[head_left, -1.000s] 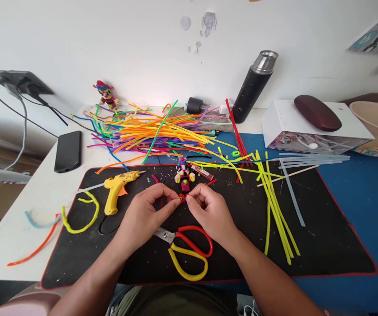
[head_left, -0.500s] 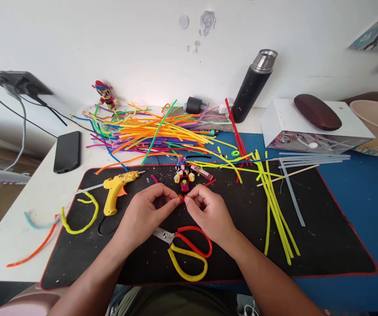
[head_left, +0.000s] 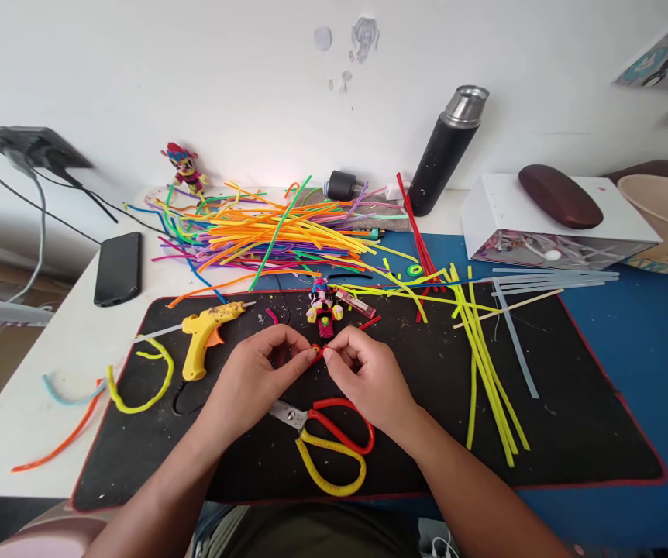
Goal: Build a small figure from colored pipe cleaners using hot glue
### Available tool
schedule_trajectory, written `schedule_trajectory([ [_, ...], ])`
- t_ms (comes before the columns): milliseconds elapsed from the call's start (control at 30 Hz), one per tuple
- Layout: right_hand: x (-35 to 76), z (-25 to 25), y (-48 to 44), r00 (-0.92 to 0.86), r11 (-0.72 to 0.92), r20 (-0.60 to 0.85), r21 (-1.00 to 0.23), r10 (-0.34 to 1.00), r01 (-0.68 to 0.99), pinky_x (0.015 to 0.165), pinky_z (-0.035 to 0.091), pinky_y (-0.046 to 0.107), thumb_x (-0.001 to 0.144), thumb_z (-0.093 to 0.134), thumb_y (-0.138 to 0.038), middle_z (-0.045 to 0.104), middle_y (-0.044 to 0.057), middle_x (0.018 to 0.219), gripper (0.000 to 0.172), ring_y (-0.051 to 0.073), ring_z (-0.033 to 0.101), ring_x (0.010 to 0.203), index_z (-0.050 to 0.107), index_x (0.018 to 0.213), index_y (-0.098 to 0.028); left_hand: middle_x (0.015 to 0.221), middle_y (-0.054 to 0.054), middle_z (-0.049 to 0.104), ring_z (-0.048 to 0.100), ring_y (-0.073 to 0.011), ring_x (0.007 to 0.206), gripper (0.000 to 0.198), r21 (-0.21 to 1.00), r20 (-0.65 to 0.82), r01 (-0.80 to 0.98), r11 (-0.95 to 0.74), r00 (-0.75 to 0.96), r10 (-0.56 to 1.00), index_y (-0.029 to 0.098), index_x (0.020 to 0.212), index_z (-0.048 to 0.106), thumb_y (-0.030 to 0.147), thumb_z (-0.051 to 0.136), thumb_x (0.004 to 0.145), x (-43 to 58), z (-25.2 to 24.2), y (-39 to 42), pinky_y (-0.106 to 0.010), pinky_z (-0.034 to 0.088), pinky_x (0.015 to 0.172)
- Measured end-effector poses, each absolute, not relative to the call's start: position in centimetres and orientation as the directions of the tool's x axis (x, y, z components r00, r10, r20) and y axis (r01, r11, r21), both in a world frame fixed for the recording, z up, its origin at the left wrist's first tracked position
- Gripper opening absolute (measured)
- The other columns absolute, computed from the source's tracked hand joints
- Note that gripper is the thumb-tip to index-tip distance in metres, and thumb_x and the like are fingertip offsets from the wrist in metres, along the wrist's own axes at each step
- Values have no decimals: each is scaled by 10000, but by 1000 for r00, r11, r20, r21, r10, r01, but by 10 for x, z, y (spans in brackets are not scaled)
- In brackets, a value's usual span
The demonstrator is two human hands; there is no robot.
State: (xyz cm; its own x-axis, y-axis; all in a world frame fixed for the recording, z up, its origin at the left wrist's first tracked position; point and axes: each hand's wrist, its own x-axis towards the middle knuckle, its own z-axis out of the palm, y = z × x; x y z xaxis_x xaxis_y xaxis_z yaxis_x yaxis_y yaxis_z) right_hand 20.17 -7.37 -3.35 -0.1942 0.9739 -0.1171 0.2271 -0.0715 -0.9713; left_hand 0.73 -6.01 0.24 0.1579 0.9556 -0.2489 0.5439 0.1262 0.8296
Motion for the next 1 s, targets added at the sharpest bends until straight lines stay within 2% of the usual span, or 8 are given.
schedule_trajectory([
  [600, 202, -31, -73, -196, -72, -122, -967, 973, 245, 535, 348, 247, 955, 616, -298, 509, -73, 590, 128, 110, 459, 529, 610, 853, -222, 856, -10, 718, 628, -182, 778, 301, 837, -273, 529, 141, 180, 945, 215, 959, 736, 502, 652, 919, 6, 4, -62, -270, 496, 693],
  [1000, 201, -29, -73, -206, -72, -128, -963, 970, 261, 530, 344, 247, 937, 615, -290, 512, -73, 587, 113, 112, 466, 528, 602, 847, -223, 800, -1, 695, 600, -175, 733, 309, 828, -267, 548, 121, 194, 944, 207, 900, 713, 501, 623, 935, 10, 3, -58, -263, 468, 665],
])
